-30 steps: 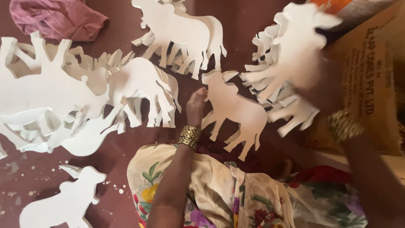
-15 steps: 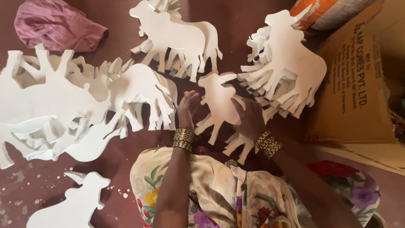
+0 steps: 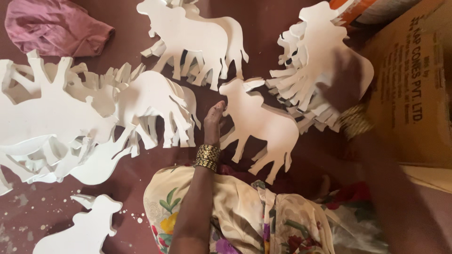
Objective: The person sits on the floor and wipes white-painted wooden animal-shaped cutouts one at a time with a maroon cloth, then stacks the wiped pieces with the others on the floor beside a cardboard box.
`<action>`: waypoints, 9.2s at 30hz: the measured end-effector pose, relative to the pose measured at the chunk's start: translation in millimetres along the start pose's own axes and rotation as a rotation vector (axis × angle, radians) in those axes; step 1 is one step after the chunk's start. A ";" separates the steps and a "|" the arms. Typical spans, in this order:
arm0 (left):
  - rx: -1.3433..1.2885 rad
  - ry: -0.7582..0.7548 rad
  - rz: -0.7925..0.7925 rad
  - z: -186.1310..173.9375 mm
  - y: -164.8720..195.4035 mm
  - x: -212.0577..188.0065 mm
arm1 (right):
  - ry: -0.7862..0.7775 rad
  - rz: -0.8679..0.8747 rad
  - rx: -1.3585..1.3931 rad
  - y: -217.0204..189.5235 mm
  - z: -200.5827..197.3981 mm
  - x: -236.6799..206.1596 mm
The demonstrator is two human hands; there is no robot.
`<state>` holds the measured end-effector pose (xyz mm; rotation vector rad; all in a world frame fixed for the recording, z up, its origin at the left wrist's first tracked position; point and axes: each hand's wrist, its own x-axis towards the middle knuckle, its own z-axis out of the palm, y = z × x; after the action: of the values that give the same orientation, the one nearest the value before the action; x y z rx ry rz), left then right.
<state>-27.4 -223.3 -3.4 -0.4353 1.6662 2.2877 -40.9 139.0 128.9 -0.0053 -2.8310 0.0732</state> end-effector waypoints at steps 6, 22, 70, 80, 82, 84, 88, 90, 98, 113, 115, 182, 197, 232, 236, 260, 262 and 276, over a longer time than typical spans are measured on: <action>-0.002 -0.050 0.001 2.8 1.3 -1.8 | -0.210 -0.052 0.384 46.7 -6.8 44.1; -0.098 -0.088 -0.001 5.1 11.1 -6.4 | -0.094 -0.048 0.200 -15.3 -32.6 -37.9; 0.151 0.037 0.173 -1.9 13.1 -34.4 | 0.152 1.235 2.040 -50.2 44.2 -114.4; 0.343 0.087 0.208 -13.7 15.9 -40.3 | 0.111 0.830 1.936 -41.6 58.6 -100.5; 0.272 0.066 0.208 -14.9 13.7 -39.4 | 0.119 1.108 2.123 -42.6 61.0 -89.0; 0.204 0.016 0.194 -14.5 11.0 -37.2 | 0.088 1.067 2.134 -43.6 61.3 -77.3; 0.300 -0.030 0.243 -10.3 11.4 -34.5 | 0.090 1.054 2.150 -43.8 59.9 -62.2; 0.578 0.086 0.333 -9.0 15.1 -35.5 | 0.078 1.015 2.152 -45.9 59.9 -66.0; 0.721 0.041 0.040 -12.5 25.4 -38.8 | -0.092 0.903 1.334 -98.2 56.7 -153.7; 0.299 -0.093 -0.066 15.2 7.0 -42.0 | -0.102 0.687 1.614 -69.7 32.7 -131.2; 0.160 -0.105 -0.019 18.2 4.2 -42.3 | -0.147 0.718 1.564 -72.4 37.9 -131.8; 0.461 -0.353 0.139 -1.5 25.4 -45.2 | 0.064 0.779 1.753 -88.8 24.1 -150.8; 0.486 -0.447 0.085 67.5 32.7 11.0 | 0.291 0.858 1.702 -38.8 62.7 -127.1; 0.468 -0.701 -0.042 -4.3 23.5 -104.9 | 0.236 0.870 1.463 -72.6 25.0 -121.5; 0.653 -0.596 0.069 23.9 16.2 -106.0 | 0.449 0.443 0.679 -90.8 13.7 -148.7; -0.054 0.857 0.396 -67.4 87.5 -71.7 | -0.223 -0.024 1.001 -342.5 48.4 -46.8; 0.006 0.756 0.440 -62.2 85.8 -68.2 | -0.213 0.047 0.955 -353.2 53.7 -45.4; 0.381 0.786 0.420 -40.1 63.8 -54.0 | -0.290 0.112 1.020 -340.0 60.5 -36.8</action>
<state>0.1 -283.0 62.0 -1.0743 2.7270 2.0905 -22.8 -204.0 77.5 0.0763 -2.7068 1.6089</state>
